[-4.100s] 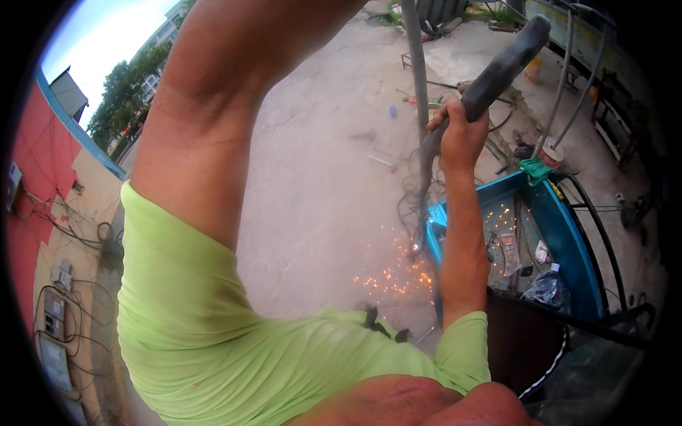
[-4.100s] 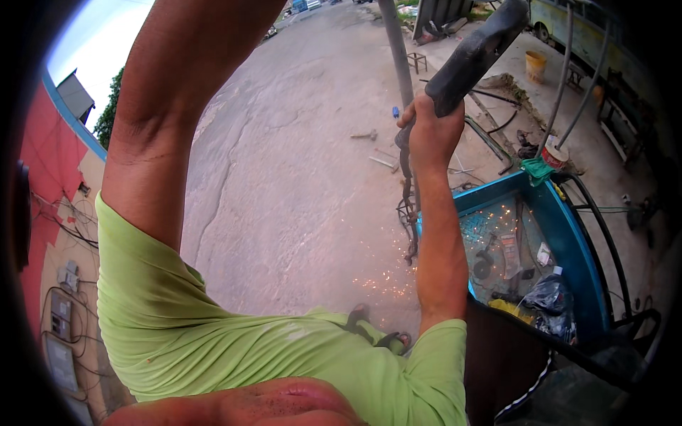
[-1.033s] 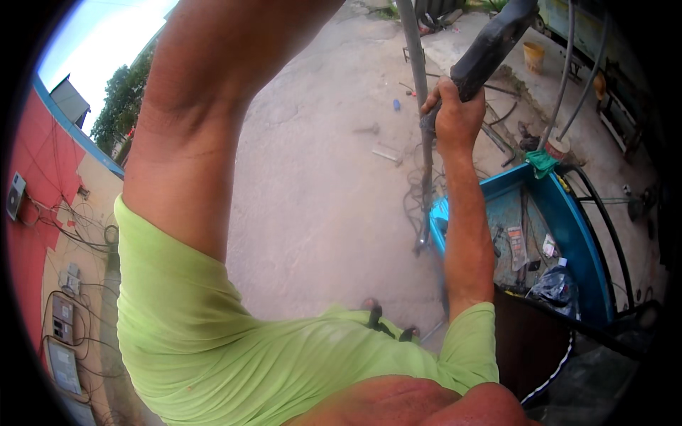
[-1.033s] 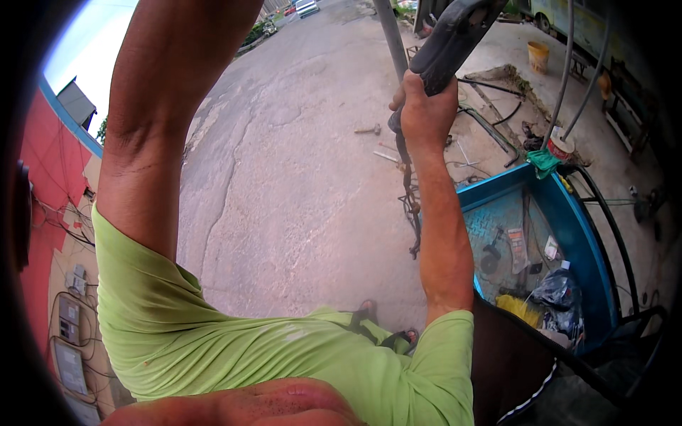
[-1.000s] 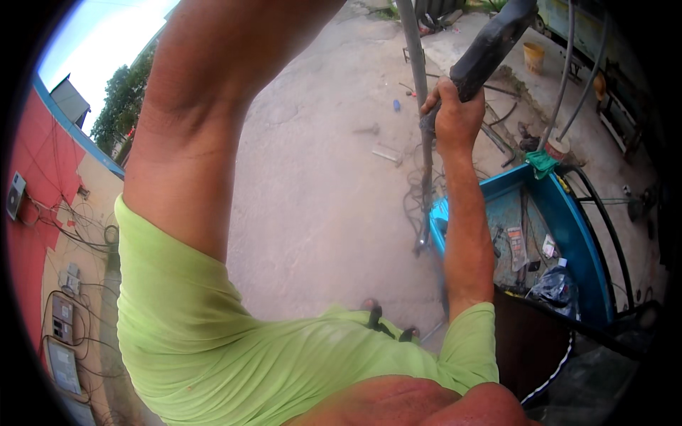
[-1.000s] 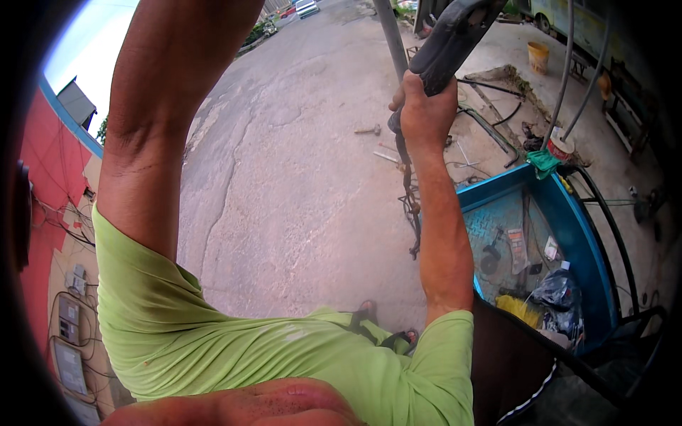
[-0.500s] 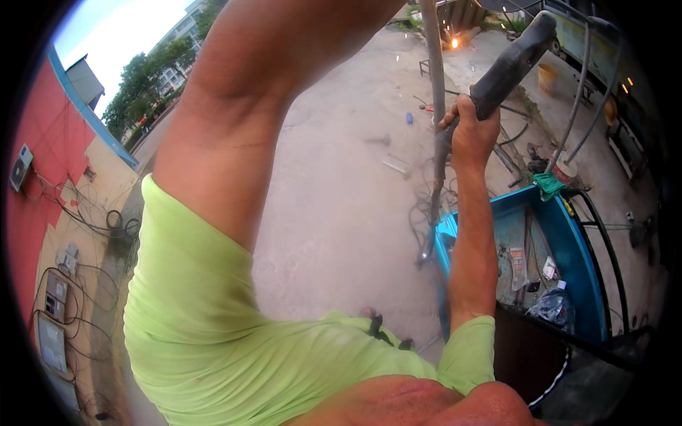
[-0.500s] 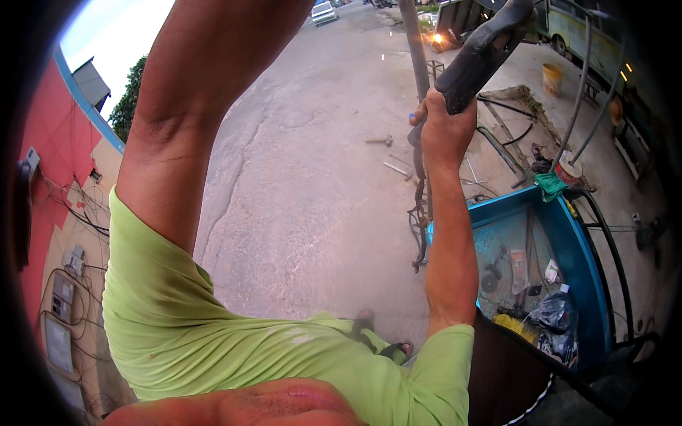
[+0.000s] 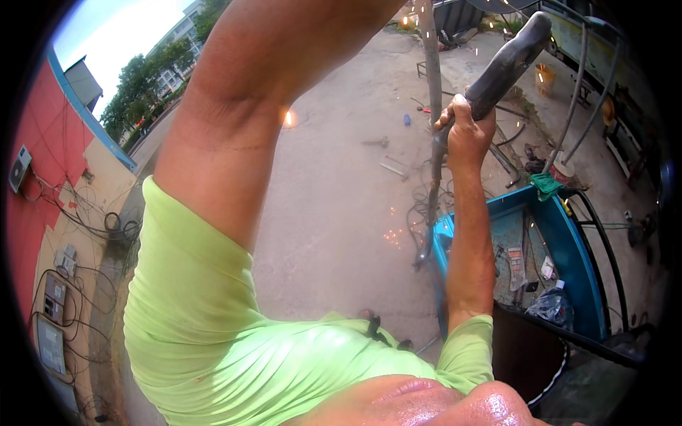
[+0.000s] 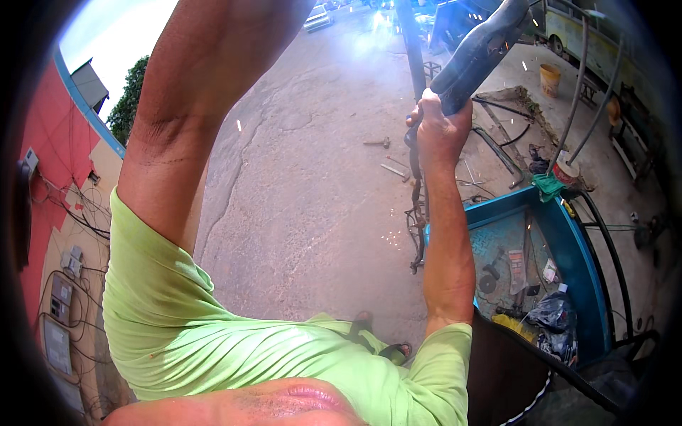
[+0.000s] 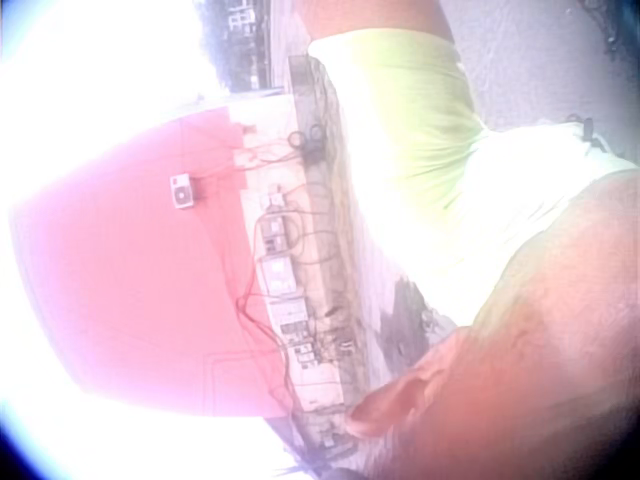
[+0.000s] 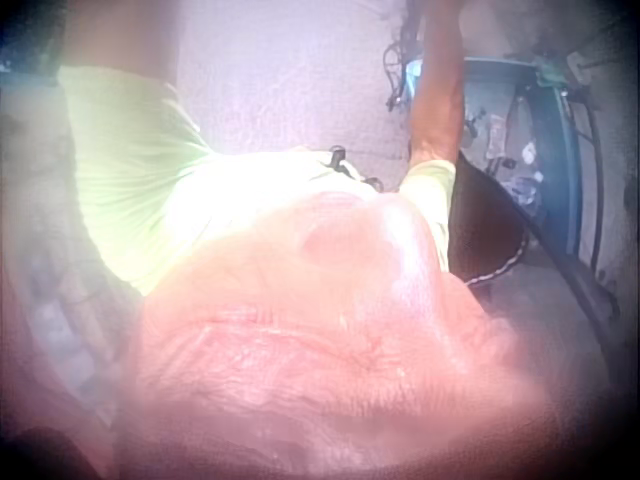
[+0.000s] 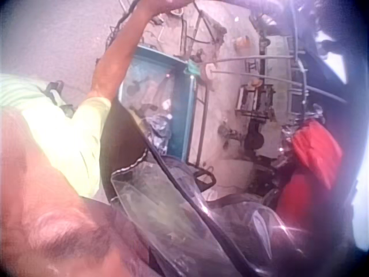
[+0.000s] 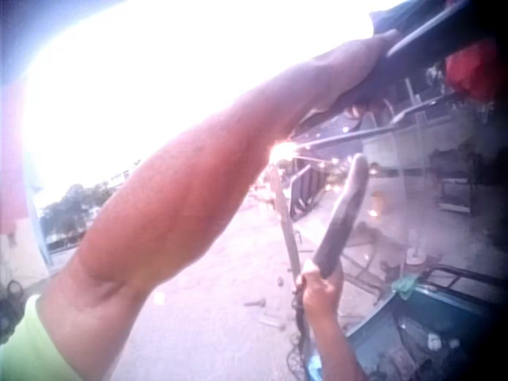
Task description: The person welds a metal frame on a motorized tricycle using a welding tool, then picks up a welding rod from a container in the vehicle and continues welding the joints.
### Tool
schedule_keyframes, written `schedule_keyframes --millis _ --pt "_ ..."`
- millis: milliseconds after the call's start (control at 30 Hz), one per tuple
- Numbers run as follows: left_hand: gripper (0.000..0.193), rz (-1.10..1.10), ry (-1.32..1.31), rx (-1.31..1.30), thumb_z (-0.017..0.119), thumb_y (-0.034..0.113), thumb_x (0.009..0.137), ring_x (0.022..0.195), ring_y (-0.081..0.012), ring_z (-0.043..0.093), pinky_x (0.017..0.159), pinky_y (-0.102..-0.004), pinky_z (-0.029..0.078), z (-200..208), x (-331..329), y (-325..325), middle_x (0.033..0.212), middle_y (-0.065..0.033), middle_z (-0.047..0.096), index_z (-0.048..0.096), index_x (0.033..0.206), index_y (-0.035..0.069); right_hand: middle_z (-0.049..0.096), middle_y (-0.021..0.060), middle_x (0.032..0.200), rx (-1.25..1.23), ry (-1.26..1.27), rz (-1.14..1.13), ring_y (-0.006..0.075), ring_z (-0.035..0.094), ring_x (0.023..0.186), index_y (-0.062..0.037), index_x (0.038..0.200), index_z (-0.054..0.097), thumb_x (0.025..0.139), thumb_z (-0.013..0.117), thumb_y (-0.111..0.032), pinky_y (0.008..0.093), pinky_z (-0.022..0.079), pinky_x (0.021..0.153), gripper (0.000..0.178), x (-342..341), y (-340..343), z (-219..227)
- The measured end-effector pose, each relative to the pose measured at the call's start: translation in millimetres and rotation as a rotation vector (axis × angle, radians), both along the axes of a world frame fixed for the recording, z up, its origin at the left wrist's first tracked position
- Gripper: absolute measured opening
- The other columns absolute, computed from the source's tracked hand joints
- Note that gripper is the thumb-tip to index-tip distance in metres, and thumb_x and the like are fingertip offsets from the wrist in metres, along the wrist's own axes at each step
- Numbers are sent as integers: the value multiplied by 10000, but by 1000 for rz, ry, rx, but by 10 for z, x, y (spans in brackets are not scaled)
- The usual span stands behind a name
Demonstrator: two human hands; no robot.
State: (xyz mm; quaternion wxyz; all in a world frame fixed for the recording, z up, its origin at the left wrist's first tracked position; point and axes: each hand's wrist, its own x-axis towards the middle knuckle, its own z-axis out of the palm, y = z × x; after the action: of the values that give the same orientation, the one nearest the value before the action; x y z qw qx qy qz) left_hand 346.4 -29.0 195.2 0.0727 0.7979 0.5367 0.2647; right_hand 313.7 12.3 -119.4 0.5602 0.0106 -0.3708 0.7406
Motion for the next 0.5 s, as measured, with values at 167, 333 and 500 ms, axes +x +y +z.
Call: schedule_keyframes --millis 167,333,500 --pt "592 0 1 -3 317 503 1118 477 -158 578 408 -313 433 -2 24 30 688 -85 657 647 1113 12 575 38 754 16 -8 -3 134 588 557 -14 1113 510 902 651 -52 281 509 521 257 0 2 -11" --pt "595 -7 -2 -3 319 506 1117 476 -158 578 407 -313 432 13 49 53 687 -84 657 648 1111 12 585 74 758 52 -90 -111 170 571 574 39 1254 466 948 620 -68 336 522 569 359 33 -13 -81" --pt "597 -16 -3 -9 320 510 1116 476 -158 577 406 -313 430 21 76 88 687 -82 656 650 1110 12 581 81 790 18 -38 -106 163 568 583 24 1242 464 955 626 -67 345 537 573 342 16 -10 -158"
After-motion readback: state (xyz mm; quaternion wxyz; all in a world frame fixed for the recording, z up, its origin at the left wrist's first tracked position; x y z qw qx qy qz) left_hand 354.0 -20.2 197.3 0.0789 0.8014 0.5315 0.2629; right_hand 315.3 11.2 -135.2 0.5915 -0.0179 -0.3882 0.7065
